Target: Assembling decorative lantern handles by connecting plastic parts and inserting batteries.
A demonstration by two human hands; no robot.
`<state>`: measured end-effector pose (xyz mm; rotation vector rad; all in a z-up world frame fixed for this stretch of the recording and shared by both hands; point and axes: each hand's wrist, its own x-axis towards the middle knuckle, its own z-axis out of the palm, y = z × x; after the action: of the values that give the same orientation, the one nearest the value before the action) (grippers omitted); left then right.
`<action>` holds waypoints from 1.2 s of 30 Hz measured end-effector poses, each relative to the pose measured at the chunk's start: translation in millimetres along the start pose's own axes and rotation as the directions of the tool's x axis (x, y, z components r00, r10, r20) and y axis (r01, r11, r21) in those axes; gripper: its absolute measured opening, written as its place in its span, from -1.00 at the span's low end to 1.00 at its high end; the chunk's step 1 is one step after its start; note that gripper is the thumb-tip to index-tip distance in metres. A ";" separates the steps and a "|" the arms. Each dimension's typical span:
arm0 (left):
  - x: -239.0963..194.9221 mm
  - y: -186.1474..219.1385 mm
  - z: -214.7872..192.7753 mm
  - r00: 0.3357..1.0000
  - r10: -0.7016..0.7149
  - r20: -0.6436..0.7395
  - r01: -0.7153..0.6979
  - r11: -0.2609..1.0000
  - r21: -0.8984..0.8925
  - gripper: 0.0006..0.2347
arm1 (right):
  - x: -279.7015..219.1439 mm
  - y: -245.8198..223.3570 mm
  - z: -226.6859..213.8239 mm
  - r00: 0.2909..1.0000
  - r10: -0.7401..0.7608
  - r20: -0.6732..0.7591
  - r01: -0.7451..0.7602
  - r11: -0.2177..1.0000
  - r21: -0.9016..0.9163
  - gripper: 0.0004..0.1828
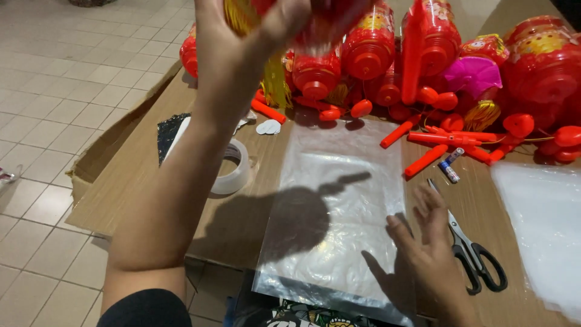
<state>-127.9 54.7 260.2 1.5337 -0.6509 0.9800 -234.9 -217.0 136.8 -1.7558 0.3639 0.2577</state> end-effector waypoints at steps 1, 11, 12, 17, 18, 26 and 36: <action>-14.8 12.3 1.1 0.996 -0.066 0.060 0.071 0.995 -0.076 -0.55 | 17.3 11.3 -9.6 0.935 -0.347 -0.076 0.342 0.937 -0.069 -0.11; -156.6 -2.2 -2.9 0.734 -0.568 0.372 0.679 0.623 -0.390 -0.11 | 49.8 -9.0 -10.3 0.854 -0.519 -0.015 0.519 0.853 0.059 0.00; -170.9 -15.1 -7.2 0.735 -0.569 0.369 0.678 0.623 -0.389 -0.11 | 63.0 1.2 -10.4 0.854 -0.520 -0.011 0.519 0.852 0.059 0.00; -227.7 -52.5 -19.5 0.423 -0.851 0.310 0.904 0.374 -0.206 -0.17 | 111.9 49.6 -2.1 0.892 -0.379 0.246 0.318 0.913 0.254 -0.31; -223.1 -45.0 -20.2 0.424 -0.852 0.307 0.903 0.375 -0.208 -0.17 | 130.6 61.0 -5.5 0.891 -0.380 0.249 0.319 0.913 0.253 -0.31; -191.7 0.0 -25.8 0.230 -0.890 0.395 0.918 0.333 0.216 -0.20 | 121.8 41.9 22.4 0.936 -0.271 0.225 0.198 0.934 0.299 -0.36; -143.1 -29.3 -13.7 0.457 -0.810 0.366 0.652 0.586 0.482 -0.16 | 153.4 37.6 15.9 0.940 -0.256 0.226 0.241 0.966 0.092 -0.40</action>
<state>-177.9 57.8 122.3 2.1105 -0.1374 -0.1100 -106.9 -224.3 43.2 -1.6670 -0.0236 0.2671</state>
